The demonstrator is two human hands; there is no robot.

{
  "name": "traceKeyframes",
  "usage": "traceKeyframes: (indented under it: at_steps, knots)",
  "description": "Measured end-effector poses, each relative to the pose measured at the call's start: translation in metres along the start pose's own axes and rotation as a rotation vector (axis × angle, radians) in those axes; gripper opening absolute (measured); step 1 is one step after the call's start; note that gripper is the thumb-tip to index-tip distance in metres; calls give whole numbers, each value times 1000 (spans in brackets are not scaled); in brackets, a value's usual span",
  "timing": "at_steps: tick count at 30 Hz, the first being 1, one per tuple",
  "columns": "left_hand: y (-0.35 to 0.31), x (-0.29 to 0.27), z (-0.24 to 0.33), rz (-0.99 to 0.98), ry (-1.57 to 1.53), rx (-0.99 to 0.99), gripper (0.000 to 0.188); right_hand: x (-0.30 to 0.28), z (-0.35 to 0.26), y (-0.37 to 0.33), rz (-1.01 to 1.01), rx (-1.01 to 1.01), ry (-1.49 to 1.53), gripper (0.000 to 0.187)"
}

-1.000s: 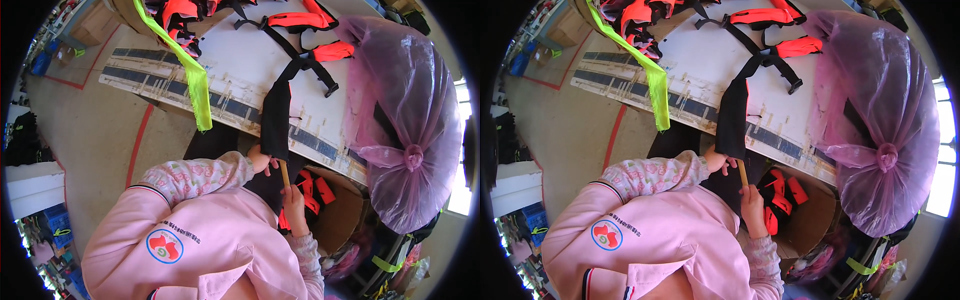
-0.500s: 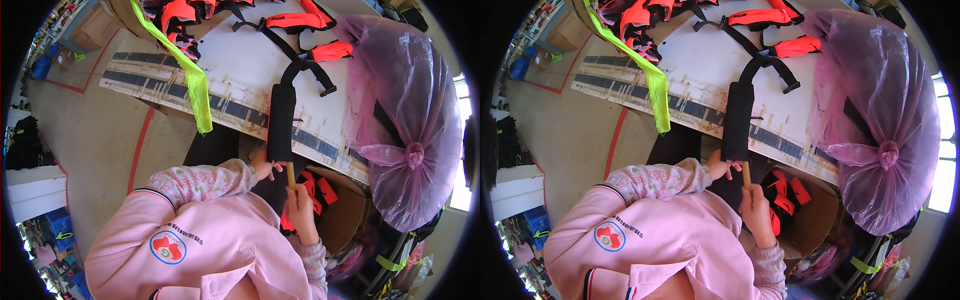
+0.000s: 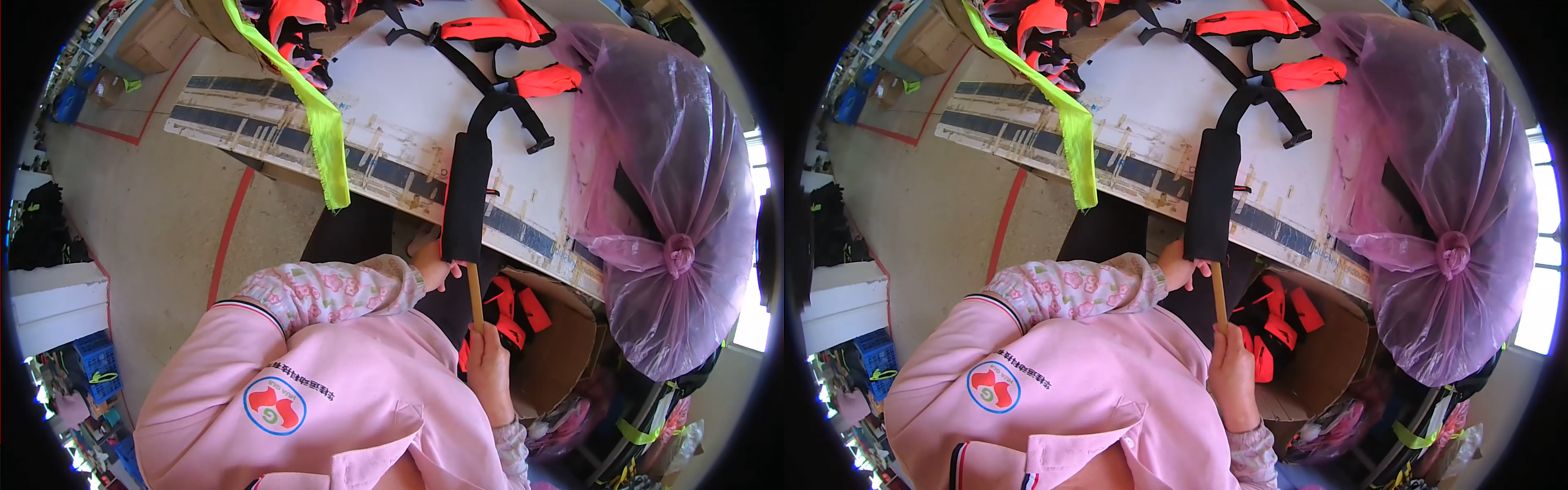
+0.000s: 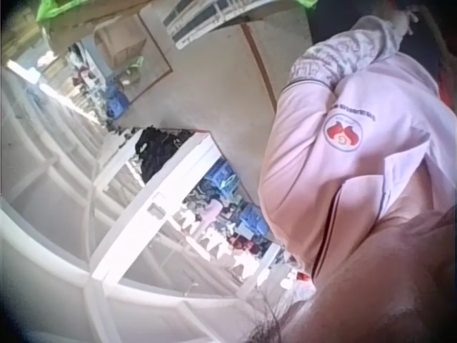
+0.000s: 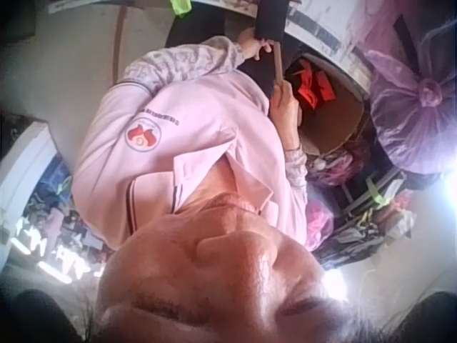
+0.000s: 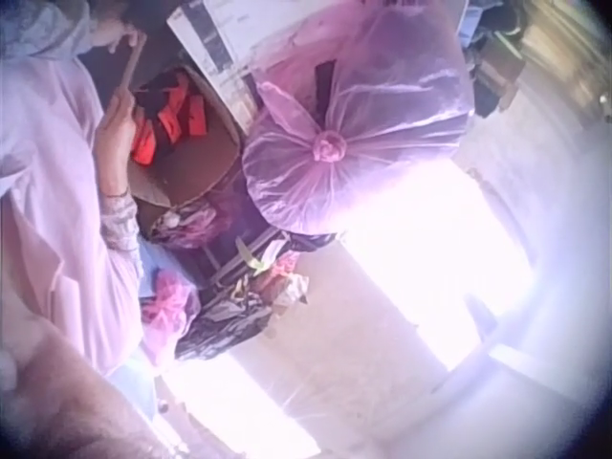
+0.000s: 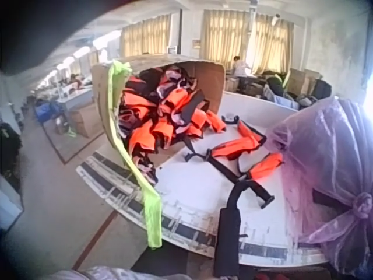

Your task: Manually assemble and insert foam or fabric components into life jacket covers.

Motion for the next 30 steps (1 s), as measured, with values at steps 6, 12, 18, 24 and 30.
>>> traceKeyframes:
  at_steps: [6,12,18,24,30]
  knots:
    - [-2,2,-3,-30,236,-24,21,55,14,48,156,-53,57,12]
    - [11,1,-19,29,170,-33,16,80,30,57,-59,244,514,16]
    - [11,5,-9,-8,-177,19,22,21,18,3,-277,497,789,19]
    - [12,17,-8,0,-271,11,21,18,27,-34,-225,731,1075,22]
    - [14,17,-1,-60,-271,59,26,34,12,-3,-269,866,1348,21]
Point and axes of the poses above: each hand's wrist, its own y-axis towards the middle knuckle, its own x-axis out of the palm, z = x × y, the point moved 3 cm from there along y, towards the middle knuckle, and after that the axes turned 11 degrees about z, right-handed, at the moved point
